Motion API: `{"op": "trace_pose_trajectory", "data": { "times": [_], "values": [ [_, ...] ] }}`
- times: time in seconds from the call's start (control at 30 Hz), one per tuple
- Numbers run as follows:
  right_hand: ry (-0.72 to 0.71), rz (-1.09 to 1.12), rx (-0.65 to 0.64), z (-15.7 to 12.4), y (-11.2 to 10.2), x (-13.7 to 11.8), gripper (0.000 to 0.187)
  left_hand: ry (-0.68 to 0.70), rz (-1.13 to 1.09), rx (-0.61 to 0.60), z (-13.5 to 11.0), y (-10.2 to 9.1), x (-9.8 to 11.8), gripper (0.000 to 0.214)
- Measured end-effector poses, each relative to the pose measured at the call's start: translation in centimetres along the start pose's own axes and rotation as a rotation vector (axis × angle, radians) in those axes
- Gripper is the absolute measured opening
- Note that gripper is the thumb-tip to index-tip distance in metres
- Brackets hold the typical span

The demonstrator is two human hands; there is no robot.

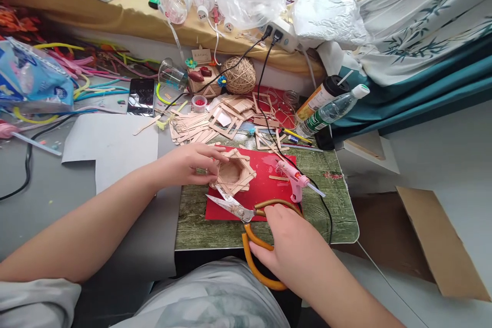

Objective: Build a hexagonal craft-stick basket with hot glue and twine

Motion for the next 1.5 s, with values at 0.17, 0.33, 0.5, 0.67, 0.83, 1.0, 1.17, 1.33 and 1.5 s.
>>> {"op": "trace_pose_trajectory", "data": {
  "times": [0.17, 0.33, 0.5, 0.67, 0.83, 1.0, 1.17, 1.33, 1.5],
  "values": [
    [-0.007, -0.032, 0.026, 0.0, 0.3, 0.0, 0.022, 0.014, -0.014, 0.004, 0.0, 0.0, 0.0, 0.004],
    [-0.012, -0.06, 0.013, -0.4, 0.6, 0.0, 0.025, 0.008, 0.006, -0.009, 0.3, -0.1, 0.2, 0.003],
    [-0.014, -0.033, 0.01, -0.7, 0.9, 0.3, 0.028, 0.013, 0.025, -0.015, 0.5, -0.2, 0.5, 0.005],
    [0.008, -0.008, 0.005, -1.6, 1.2, 1.0, 0.029, 0.015, 0.027, -0.016, 0.4, -0.1, 0.4, 0.005],
    [-0.01, 0.031, 0.068, -2.2, 0.6, 1.0, 0.032, 0.01, 0.008, 0.0, 0.4, -0.2, 0.4, 0.004],
    [-0.021, 0.002, 0.075, -1.3, 0.7, 0.2, 0.03, 0.016, -0.011, 0.017, 0.4, -0.3, 0.3, 0.003],
    [0.012, -0.031, 0.022, -0.5, 1.3, -0.1, 0.028, 0.033, -0.012, 0.012, 0.3, -0.1, 0.1, 0.002],
    [0.018, -0.053, 0.026, -0.8, 1.6, 0.0, 0.031, 0.017, -0.005, 0.009, 0.2, 0.0, 0.0, 0.001],
    [0.026, -0.051, 0.022, -1.3, 2.0, 0.0, 0.028, 0.02, -0.017, 0.006, 0.1, 0.0, 0.0, 0.002]
  ]
}}
Point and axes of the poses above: each hand's wrist, its own z-axis towards the middle knuckle, its own y-axis out of the palm, x = y × z, the point moved 5 cm from there along z, towards the middle knuckle, and after that the axes turned 11 degrees about y, right-handed, at the moved point
